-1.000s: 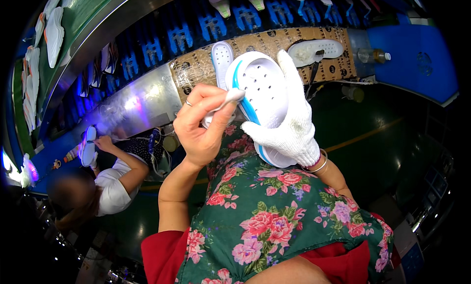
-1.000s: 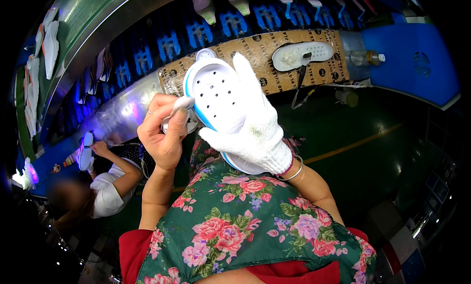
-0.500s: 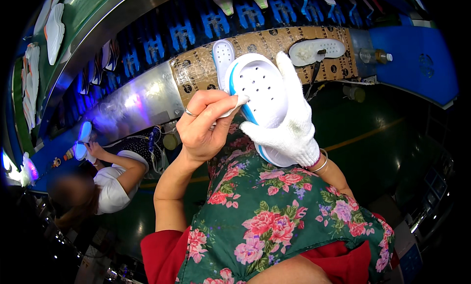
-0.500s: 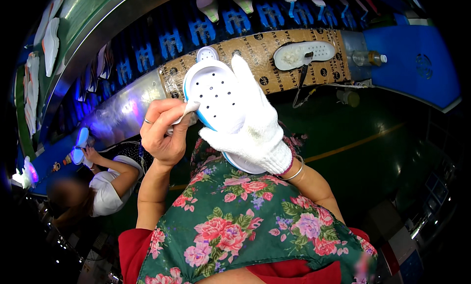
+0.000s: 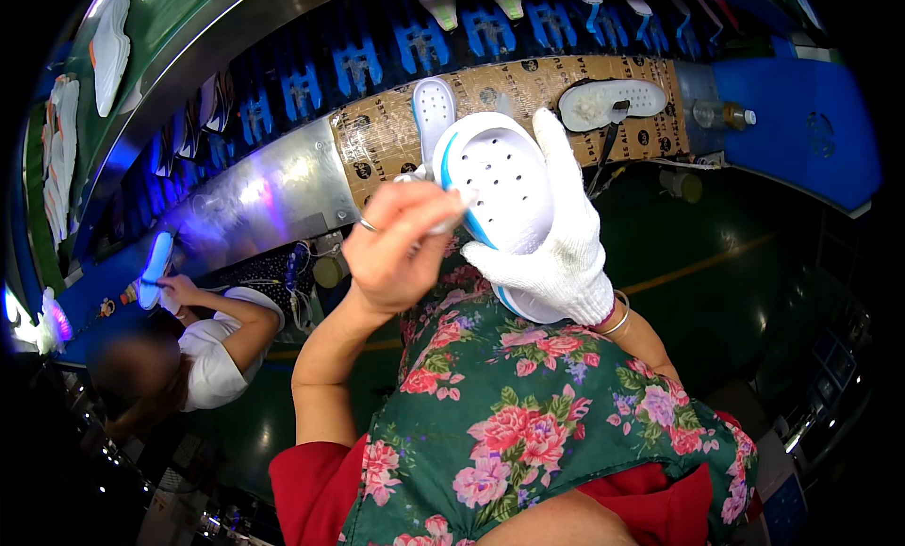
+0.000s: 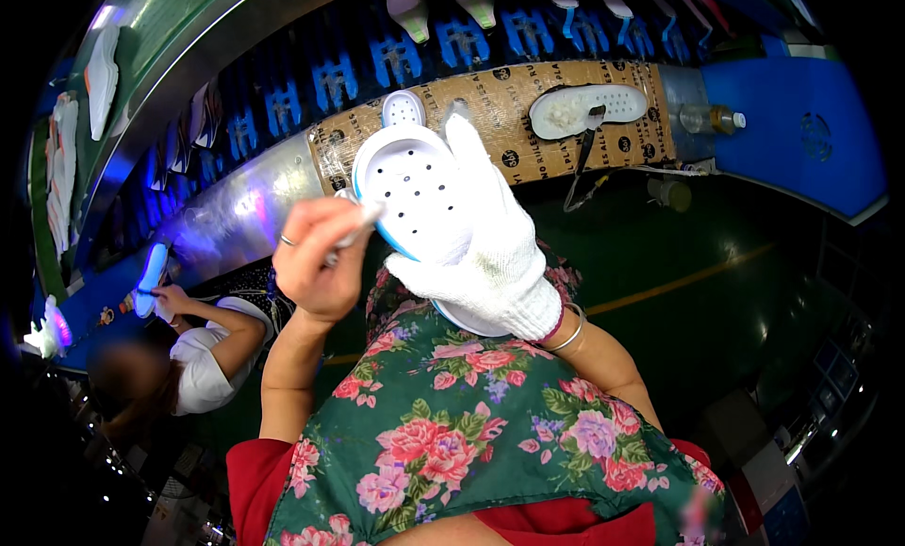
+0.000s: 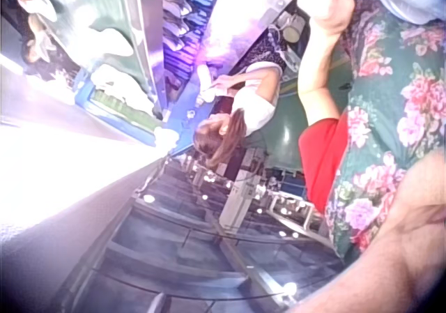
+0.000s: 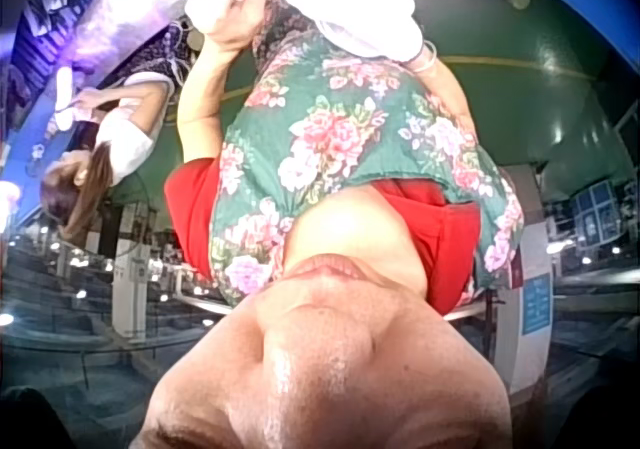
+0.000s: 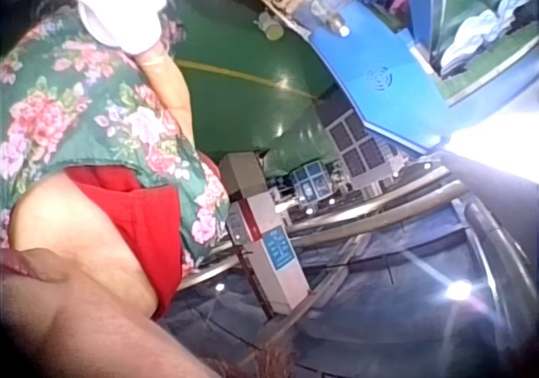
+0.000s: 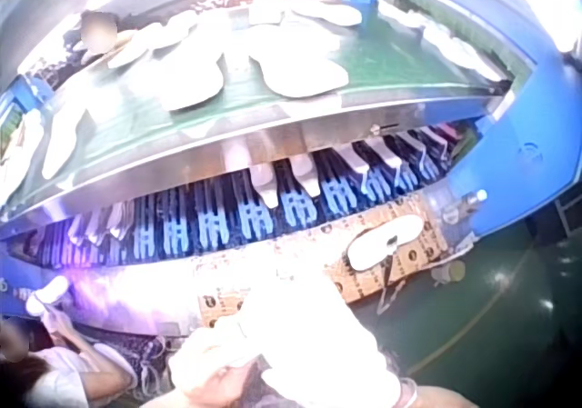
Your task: The person picks up a white shoe insole from a conveyor belt, wipes the top surface with a cloth, and then uses a brush tool to apply a liquid substance across the bottom of the insole before placing it back on the belt.
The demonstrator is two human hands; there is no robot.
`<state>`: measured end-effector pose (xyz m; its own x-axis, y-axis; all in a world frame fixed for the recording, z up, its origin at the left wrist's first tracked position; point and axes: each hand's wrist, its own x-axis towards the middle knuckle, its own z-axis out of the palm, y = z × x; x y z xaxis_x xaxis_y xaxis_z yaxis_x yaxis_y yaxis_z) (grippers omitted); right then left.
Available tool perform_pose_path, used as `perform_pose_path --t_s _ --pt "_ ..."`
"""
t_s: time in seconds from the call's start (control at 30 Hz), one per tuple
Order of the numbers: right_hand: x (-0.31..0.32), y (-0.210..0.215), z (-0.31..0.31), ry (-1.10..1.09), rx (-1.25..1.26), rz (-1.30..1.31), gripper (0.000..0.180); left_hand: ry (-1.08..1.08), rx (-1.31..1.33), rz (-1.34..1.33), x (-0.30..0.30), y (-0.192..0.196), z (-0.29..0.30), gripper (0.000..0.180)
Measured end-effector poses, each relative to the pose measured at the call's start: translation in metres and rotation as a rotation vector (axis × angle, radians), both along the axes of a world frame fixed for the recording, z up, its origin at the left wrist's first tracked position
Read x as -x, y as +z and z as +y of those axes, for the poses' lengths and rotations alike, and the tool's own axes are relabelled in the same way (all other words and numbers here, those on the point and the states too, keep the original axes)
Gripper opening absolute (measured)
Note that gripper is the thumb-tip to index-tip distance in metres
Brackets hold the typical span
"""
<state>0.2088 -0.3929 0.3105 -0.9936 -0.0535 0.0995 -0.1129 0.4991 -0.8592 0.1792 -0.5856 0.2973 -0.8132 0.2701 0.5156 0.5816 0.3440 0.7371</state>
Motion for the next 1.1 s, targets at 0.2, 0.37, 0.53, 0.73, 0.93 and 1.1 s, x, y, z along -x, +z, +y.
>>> perform_pose_path --t_s 0.2,0.37,0.53,0.73,0.93,1.1 --pt "-0.002 0.000 0.000 0.013 0.050 -0.017 0.114 0.017 -0.021 -0.082 0.001 0.001 -0.003 0.023" --pt "-0.004 -0.003 0.000 0.000 0.022 -0.007 0.115 -0.069 -0.013 -0.014 -0.007 -0.001 -0.004 0.026" --pt "-0.005 -0.002 -0.001 0.004 0.018 0.004 0.115 -0.094 -0.014 -0.011 -0.012 -0.001 -0.001 0.022" --pt "-0.005 0.000 -0.003 0.011 0.010 0.006 0.115 -0.092 -0.025 -0.029 -0.011 0.000 -0.005 0.030" --pt "-0.007 0.002 -0.006 0.012 0.036 -0.017 0.114 -0.088 -0.017 -0.041 -0.007 0.004 -0.010 0.031" --pt "-0.007 0.003 -0.005 -0.004 0.021 -0.011 0.117 -0.060 -0.087 -0.051 -0.007 0.013 -0.023 0.025"
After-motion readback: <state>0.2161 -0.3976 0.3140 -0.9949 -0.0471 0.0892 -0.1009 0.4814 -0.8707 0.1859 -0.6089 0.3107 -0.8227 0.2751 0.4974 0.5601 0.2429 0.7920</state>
